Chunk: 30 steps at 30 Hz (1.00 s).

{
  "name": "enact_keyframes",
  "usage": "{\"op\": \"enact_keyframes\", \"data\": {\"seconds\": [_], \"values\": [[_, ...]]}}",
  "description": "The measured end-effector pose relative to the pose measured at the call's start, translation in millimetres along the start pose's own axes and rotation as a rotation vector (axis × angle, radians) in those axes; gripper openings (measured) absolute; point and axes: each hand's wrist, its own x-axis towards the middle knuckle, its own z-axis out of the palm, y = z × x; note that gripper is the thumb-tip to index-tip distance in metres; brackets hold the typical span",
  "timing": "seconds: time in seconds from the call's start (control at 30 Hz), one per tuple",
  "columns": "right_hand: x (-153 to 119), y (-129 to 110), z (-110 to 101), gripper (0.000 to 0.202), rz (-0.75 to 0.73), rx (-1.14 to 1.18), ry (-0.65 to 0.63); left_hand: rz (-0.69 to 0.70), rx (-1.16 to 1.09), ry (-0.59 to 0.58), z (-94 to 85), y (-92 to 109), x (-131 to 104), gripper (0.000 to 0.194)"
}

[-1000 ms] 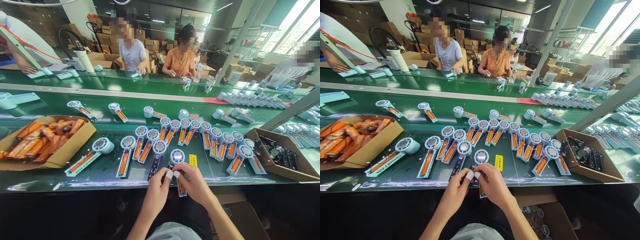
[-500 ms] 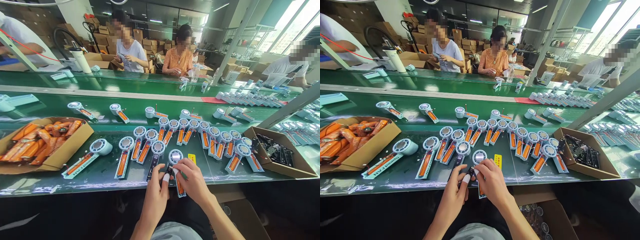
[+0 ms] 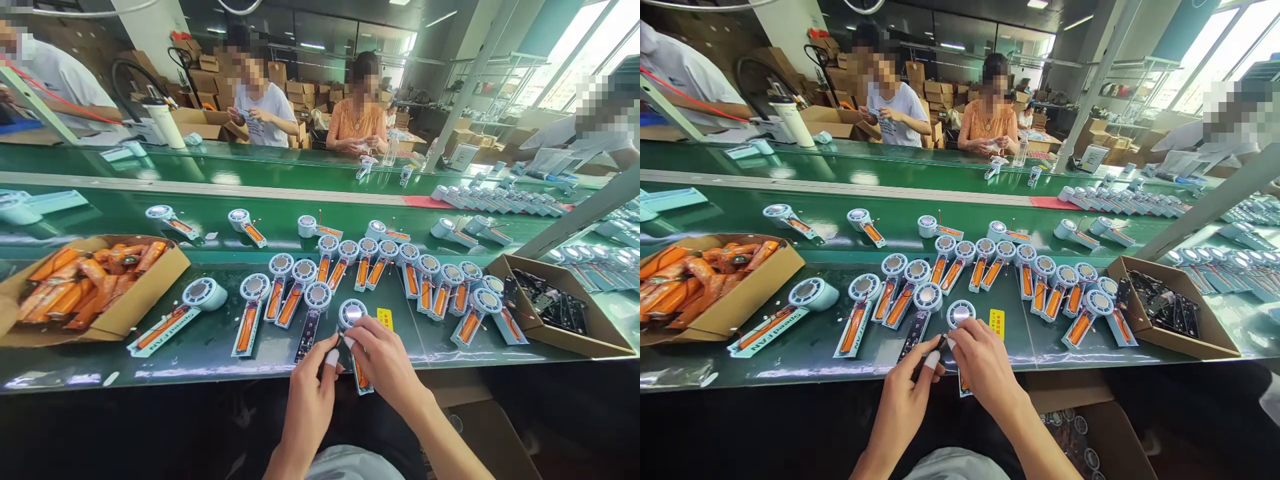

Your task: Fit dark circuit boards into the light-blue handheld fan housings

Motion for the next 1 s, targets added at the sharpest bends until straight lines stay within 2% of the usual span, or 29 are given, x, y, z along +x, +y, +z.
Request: {"op": "enact_keyframes", "data": {"seconds": [0.1, 0.2, 0.3, 0.43, 0.53, 0.63, 0.73, 0.83, 0.9, 1.0], "values": [[2, 8, -5, 0.022, 0.075, 0.221, -0.036, -0.011, -0.006, -0.078, -8.2, 2, 6, 0.038], [5, 12, -14, 0.022, 0.075, 0.379, -0.125, -0.015, -0.038, -0.162, -15.4, 3, 11, 0.036], [8, 10, -16, 0.016, 0.091, 0.397, -0.147, -0.004, -0.061, -0.207, -18.7, 3, 13, 0.034], [8, 7, -12, 0.016, 0.128, 0.371, -0.09, 0.005, -0.037, -0.23, -19.8, 2, 14, 0.034], [3, 11, -15, 0.014, 0.188, 0.444, -0.05, 0.005, 0.056, -0.214, -19.6, 3, 13, 0.035], [-8, 22, -27, 0.017, 0.311, 0.443, 0.021, 0.037, 0.172, -0.177, -17.6, 0, 10, 0.042], [-21, 28, -32, 0.023, 0.409, 0.386, -0.055, 0.098, 0.301, -0.175, -13.8, -6, 8, 0.05], [-26, 25, -24, 0.033, 0.396, 0.387, -0.151, 0.185, 0.411, -0.168, -9.4, -10, 9, 0.054], [-25, 20, -17, 0.03, 0.35, 0.384, -0.121, 0.221, 0.492, -0.174, -7.0, -8, 9, 0.055], [-18, 14, -12, 0.024, 0.304, 0.395, -0.014, 0.196, 0.653, -0.218, -4.9, -1, 7, 0.056]]}}
